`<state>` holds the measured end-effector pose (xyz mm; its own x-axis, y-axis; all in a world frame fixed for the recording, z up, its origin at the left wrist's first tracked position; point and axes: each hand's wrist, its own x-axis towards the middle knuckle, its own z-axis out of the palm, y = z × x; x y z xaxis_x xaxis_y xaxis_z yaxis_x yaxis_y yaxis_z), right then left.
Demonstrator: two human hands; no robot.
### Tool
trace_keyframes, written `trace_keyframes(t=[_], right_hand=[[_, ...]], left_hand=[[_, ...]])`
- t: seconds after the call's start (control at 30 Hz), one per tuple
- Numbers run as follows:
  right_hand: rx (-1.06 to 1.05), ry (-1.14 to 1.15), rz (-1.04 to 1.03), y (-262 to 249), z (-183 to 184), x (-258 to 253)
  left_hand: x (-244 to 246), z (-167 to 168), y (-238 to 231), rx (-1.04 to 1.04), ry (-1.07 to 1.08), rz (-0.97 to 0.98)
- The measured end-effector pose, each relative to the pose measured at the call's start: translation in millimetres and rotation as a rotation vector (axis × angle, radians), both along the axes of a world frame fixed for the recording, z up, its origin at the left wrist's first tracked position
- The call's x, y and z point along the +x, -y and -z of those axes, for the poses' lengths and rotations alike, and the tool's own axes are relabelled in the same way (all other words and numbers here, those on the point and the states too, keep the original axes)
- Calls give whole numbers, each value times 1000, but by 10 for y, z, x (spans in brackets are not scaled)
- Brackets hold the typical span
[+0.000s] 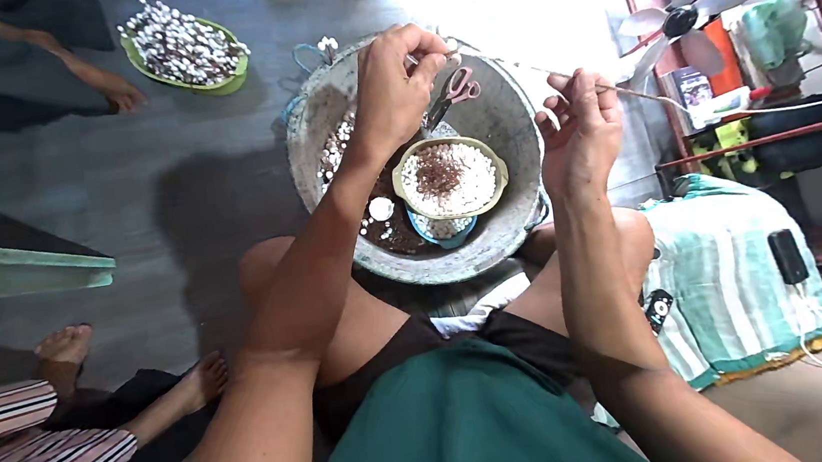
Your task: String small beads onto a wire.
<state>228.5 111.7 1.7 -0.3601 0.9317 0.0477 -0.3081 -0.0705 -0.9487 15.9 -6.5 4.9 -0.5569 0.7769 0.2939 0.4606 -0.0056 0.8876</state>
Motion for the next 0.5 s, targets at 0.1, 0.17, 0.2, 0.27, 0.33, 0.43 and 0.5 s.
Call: trace_keyframes(t=[0.1,0.17,0.2,0.27,0.33,0.43,0.5], right_hand=[[-1,10,17,-4,-16,-13],[-1,19,28,-11,-19,-12],[2,22,26,-14,-12,-13],[4,37,12,-9,-1,-19],[4,38,-8,1,-3,-24],[-14,17,1,6,-32,-31],[-18,18,3,3,-45,-22]], left_hand=[[7,3,-8,6,0,-3],[2,9,-8,11,1,-7],[0,10,-7,11,4,-8],[1,4,-2,11,1,-3],[7,1,-2,5,-7,-1],[13,6,-4,-6,-9,-9],[13,11,-6,-6,-18,-13]])
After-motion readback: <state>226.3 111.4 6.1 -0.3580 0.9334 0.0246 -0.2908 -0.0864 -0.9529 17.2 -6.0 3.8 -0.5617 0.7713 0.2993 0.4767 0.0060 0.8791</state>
